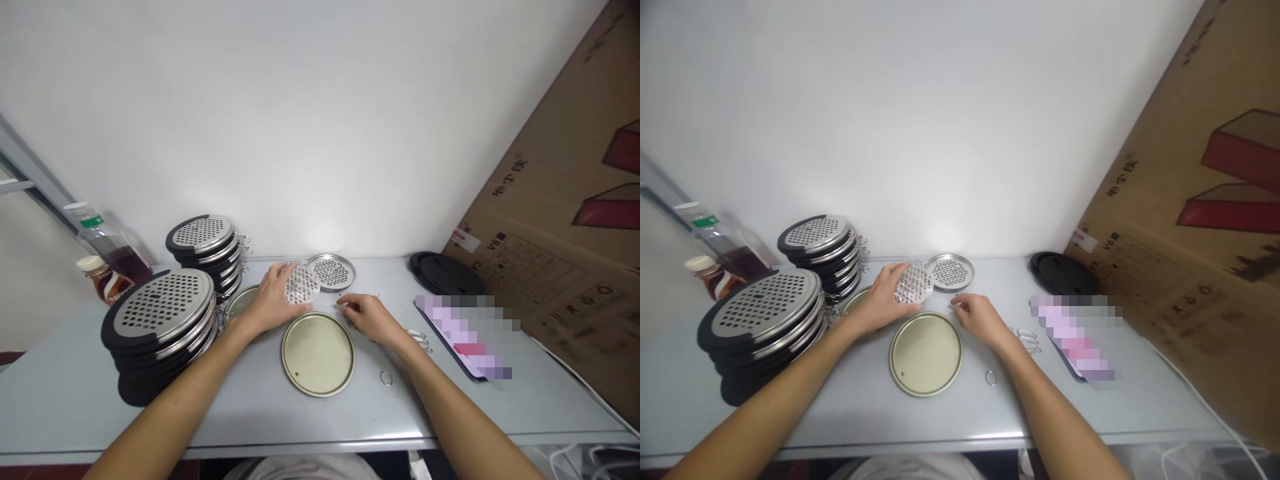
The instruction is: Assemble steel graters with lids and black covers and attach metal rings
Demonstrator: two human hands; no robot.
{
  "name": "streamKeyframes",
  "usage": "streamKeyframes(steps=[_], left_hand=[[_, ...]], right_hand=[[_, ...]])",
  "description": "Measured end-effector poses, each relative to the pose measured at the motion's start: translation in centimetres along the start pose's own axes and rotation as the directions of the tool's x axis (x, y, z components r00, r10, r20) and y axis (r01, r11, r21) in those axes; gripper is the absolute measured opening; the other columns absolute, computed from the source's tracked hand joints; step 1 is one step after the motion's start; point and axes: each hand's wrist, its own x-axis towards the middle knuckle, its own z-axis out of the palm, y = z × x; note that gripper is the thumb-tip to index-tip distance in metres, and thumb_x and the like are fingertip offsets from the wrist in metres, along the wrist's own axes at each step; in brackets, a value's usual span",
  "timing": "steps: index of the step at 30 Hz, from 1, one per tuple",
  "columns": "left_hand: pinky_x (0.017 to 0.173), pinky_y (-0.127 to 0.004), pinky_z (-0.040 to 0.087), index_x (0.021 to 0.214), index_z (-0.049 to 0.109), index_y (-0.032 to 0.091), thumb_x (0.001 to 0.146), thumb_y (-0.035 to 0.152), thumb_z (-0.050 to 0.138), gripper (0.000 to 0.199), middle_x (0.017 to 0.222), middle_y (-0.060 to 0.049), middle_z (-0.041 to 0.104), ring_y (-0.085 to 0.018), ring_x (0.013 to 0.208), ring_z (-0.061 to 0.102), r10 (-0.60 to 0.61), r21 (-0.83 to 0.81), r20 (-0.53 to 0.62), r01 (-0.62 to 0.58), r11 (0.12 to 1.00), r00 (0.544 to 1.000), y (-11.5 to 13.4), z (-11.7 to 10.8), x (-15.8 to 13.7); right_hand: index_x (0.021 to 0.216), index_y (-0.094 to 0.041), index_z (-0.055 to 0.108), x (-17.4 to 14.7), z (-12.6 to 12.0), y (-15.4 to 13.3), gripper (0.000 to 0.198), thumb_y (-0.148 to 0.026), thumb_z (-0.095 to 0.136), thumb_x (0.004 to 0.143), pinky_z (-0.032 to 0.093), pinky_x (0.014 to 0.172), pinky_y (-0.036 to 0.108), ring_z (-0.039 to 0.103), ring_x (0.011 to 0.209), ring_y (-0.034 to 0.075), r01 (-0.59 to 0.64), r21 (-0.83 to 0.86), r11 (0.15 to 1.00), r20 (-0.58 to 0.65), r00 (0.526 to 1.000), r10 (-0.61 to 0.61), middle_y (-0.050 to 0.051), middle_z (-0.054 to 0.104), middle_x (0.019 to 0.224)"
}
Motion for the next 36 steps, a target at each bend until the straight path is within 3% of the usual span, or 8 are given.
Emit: streamKeyframes(steps=[4, 9, 13, 15, 18, 22, 27, 36], left_hand=[[0.113, -0.045, 0.032, 0.144, 0.037, 0.035, 0.064, 0.045, 0.081, 0.093, 0.153, -0.006, 0.026, -0.032, 0.139, 0.032, 0.168, -0.115, 0.162, -0.15, 0.982, 0.972, 1.2, -0.2, -3.8], [0.112, -0.046, 0.034, 0.144, 0.038, 0.034, 0.056, 0.045, 0.086, 0.101, 0.151, -0.007, 0.029, -0.032, 0.138, 0.033, 0.284, -0.22, 0.269, -0.228, 0.948, 0.92, 2.0, 1.5, -5.0], [0.112, -0.048, 0.033, 0.148, 0.029, 0.035, 0.055, 0.045, 0.086, 0.109, 0.155, -0.007, 0.024, -0.034, 0.14, 0.03, 0.303, -0.259, 0.307, -0.227, 0.939, 0.902, 2.2, 2.0, -5.2], [0.113, -0.05, 0.031, 0.151, 0.022, 0.035, 0.053, 0.045, 0.086, 0.117, 0.159, -0.008, 0.016, -0.036, 0.144, 0.023, 0.274, -0.256, 0.345, -0.19, 0.948, 0.898, 1.8, 1.7, -5.3], [0.116, -0.049, 0.025, 0.153, 0.018, 0.032, 0.052, 0.047, 0.087, 0.123, 0.16, -0.009, 0.016, -0.035, 0.146, 0.015, 0.233, -0.251, 0.373, -0.144, 0.957, 0.898, 0.5, 0.6, -5.4], [0.118, -0.045, 0.024, 0.149, 0.032, 0.03, 0.056, 0.049, 0.085, 0.109, 0.158, -0.008, 0.025, -0.031, 0.146, 0.02, 0.237, -0.271, 0.38, -0.137, 0.953, 0.894, -1.0, -0.5, -5.5], [0.116, -0.043, 0.027, 0.138, 0.05, 0.032, 0.058, 0.05, 0.083, 0.088, 0.155, -0.007, 0.03, -0.03, 0.144, 0.024, 0.22, -0.224, 0.41, -0.136, 0.965, 0.885, -1.1, -0.2, -5.8], [0.113, -0.041, 0.031, 0.135, 0.053, 0.03, 0.059, 0.045, 0.084, 0.083, 0.15, -0.009, 0.037, -0.03, 0.139, 0.034, 0.214, -0.221, 0.389, -0.135, 0.966, 0.896, -1.1, 0.1, -6.0]], right_hand=[[0.1, -0.015, 0.072, 0.0, -0.5, -0.2, 0.027, -0.028, 0.053, 0.085, 0.043, 0.06, 0.027, 0.056, 0.052, 0.015, -0.049, 0.074, 0.996, 0.014, 0.999, 0.048, 0.0, 0.062, 0.055], [0.075, -0.015, 0.068, -0.3, -0.3, -0.9, 0.036, -0.043, 0.05, 0.09, 0.036, 0.052, 0.023, 0.048, 0.052, 0.011, -0.016, 0.309, 0.951, 0.108, 0.994, -0.019, -0.002, 0.054, 0.057], [0.108, -0.015, 0.066, -0.2, -0.4, -0.5, 0.039, -0.045, 0.061, 0.083, 0.03, 0.046, 0.022, 0.04, 0.047, 0.009, -0.117, 0.426, 0.897, 0.204, 0.978, 0.031, -0.005, 0.05, 0.055], [0.113, -0.014, 0.065, -0.1, -0.5, 0.0, 0.043, -0.041, 0.066, 0.08, 0.03, 0.045, 0.021, 0.041, 0.047, 0.009, -0.155, 0.403, 0.902, 0.247, 0.967, 0.056, -0.005, 0.05, 0.054], [0.1, -0.013, 0.071, -0.1, -0.5, 0.6, 0.033, -0.037, 0.065, 0.08, 0.034, 0.047, 0.022, 0.045, 0.048, 0.01, -0.171, 0.314, 0.934, 0.272, 0.959, 0.084, -0.003, 0.053, 0.053], [0.094, -0.015, 0.073, -0.3, -0.2, 0.4, 0.026, -0.034, 0.062, 0.08, 0.038, 0.051, 0.024, 0.051, 0.05, 0.013, -0.131, 0.176, 0.976, 0.23, 0.969, 0.089, 0.001, 0.063, 0.058], [0.088, -0.017, 0.075, -0.6, 0.4, -0.3, 0.021, -0.031, 0.062, 0.08, 0.039, 0.056, 0.025, 0.056, 0.059, 0.015, -0.036, 0.054, 0.998, 0.18, 0.983, 0.026, 0.002, 0.067, 0.064], [0.088, -0.018, 0.075, -0.6, 0.6, -0.5, 0.018, -0.026, 0.061, 0.079, 0.038, 0.057, 0.024, 0.054, 0.059, 0.014, 0.021, -0.009, 1.0, 0.174, 0.985, -0.019, 0.0, 0.064, 0.064]])
